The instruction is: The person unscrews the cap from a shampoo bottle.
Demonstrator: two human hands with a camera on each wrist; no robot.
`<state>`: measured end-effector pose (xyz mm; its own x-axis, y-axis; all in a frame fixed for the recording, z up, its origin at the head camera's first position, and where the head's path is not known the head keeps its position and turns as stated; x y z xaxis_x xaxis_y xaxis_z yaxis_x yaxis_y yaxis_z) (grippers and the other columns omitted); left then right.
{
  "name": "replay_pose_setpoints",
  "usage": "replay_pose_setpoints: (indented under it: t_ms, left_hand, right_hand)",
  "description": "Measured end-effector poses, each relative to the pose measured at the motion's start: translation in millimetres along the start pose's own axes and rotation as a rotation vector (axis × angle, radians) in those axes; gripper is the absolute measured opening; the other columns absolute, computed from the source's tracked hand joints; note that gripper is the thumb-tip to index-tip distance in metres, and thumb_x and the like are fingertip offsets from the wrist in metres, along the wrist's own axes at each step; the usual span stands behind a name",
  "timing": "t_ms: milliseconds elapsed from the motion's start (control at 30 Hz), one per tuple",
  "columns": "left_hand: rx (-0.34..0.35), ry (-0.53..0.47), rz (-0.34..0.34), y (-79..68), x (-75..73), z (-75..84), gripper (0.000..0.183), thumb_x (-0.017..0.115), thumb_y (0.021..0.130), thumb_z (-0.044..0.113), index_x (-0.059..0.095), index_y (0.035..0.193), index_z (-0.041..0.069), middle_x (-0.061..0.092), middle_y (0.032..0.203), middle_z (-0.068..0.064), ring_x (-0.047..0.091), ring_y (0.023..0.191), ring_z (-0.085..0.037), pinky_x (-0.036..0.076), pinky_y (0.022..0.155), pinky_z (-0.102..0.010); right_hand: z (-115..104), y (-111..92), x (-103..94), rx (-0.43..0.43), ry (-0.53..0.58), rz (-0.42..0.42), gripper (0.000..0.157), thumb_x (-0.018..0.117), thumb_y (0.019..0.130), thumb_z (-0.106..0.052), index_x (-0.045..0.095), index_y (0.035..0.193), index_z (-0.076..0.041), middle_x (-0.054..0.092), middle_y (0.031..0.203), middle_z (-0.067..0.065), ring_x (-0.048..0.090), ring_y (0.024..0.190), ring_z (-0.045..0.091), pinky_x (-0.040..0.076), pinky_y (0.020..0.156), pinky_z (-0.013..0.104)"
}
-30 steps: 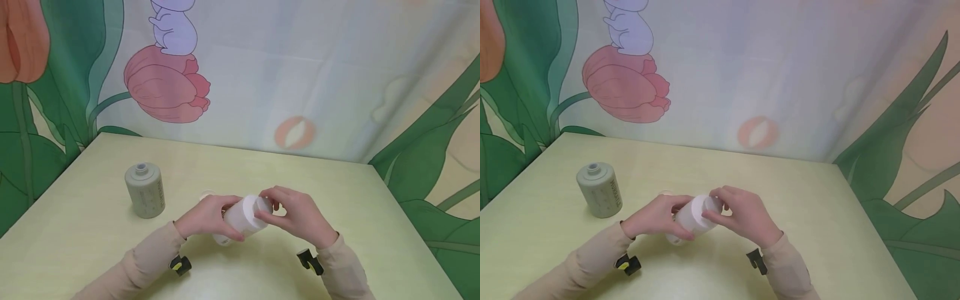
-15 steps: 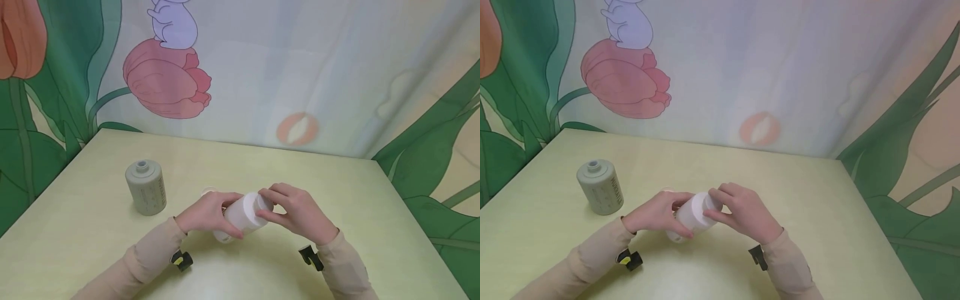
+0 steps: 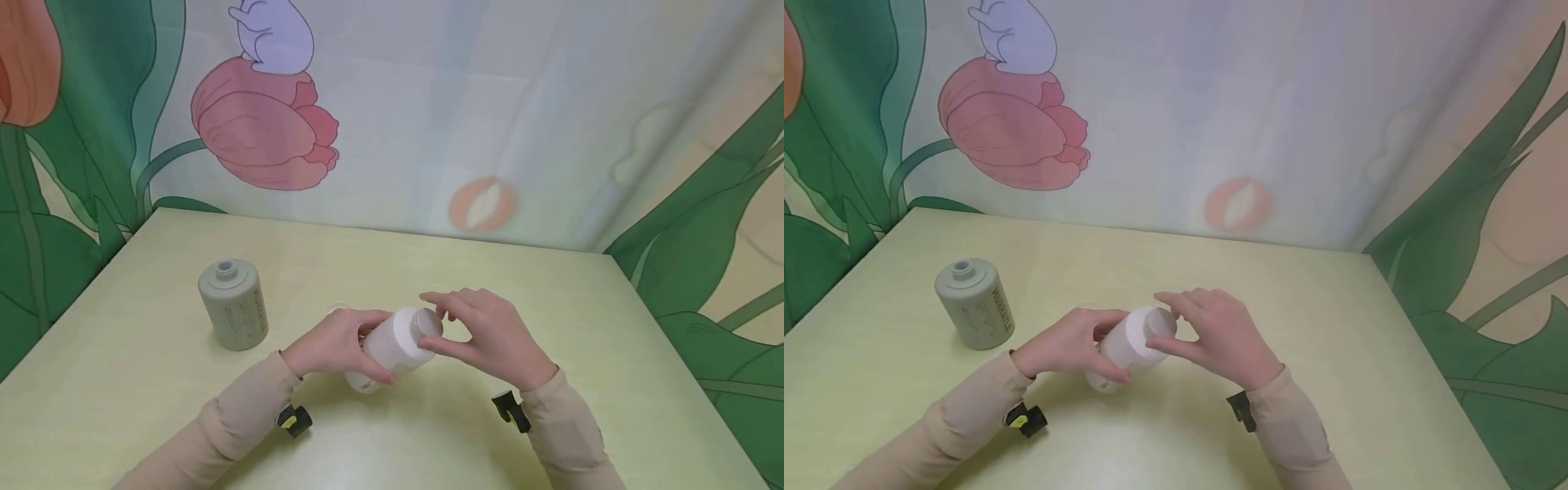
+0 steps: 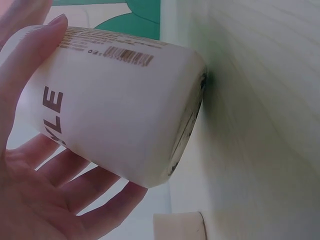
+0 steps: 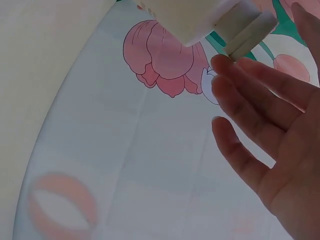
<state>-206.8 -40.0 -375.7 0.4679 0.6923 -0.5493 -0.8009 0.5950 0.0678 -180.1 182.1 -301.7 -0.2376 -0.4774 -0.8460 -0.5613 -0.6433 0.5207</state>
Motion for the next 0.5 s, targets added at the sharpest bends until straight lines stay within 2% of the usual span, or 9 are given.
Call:
replay_pose_setpoints:
  t_ms: [133,333,500]
  left_hand:
    - [-0.014,0.036,0.016,-1.6,0.0,2.0,0.070,0.090,0.061,0.036,0.063,0.124,0.026,0.072,0.106,0.006,0.065,0.091,-0.010,0.051,0.081,-0.032]
    - [-0.020,0.051,0.009,-2.6,0.7,3.9,0.071,0.090,0.061,0.036,0.062,0.125,0.026,0.071,0.107,0.006,0.064,0.091,-0.011,0.051,0.081,-0.032]
    - [-0.024,0.041,-0.006,-2.3,0.5,3.7,0.071,0.090,0.061,0.036,0.062,0.126,0.026,0.071,0.108,0.006,0.064,0.092,-0.011,0.051,0.082,-0.033]
  right_hand:
    - [-0.8,-0.1,-0.2,0.025,0.000,0.011,0.046,0.081,0.075,-0.039,0.069,0.111,-0.014,0.064,0.077,-0.008,0.054,0.066,0.004,0.047,0.063,0.024]
    - [-1.7,0.5,3.4,-0.037,-0.054,0.014,0.035,0.081,0.074,-0.037,0.069,0.099,-0.016,0.061,0.074,-0.008,0.054,0.067,0.006,0.047,0.067,0.025]
    - [-0.5,-0.2,3.1,-0.089,-0.023,-0.024,0.036,0.080,0.077,-0.030,0.069,0.107,-0.013,0.066,0.086,-0.006,0.058,0.078,0.010,0.046,0.078,0.029]
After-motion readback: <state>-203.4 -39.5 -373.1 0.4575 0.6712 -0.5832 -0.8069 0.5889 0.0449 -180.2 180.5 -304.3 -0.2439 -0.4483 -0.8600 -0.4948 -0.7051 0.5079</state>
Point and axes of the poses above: each hand's wrist, its own y-axis towards the middle knuckle, its own x-axis out of the palm, z = x × y, the point moved 2 cm from there along y, towards the middle knuckle
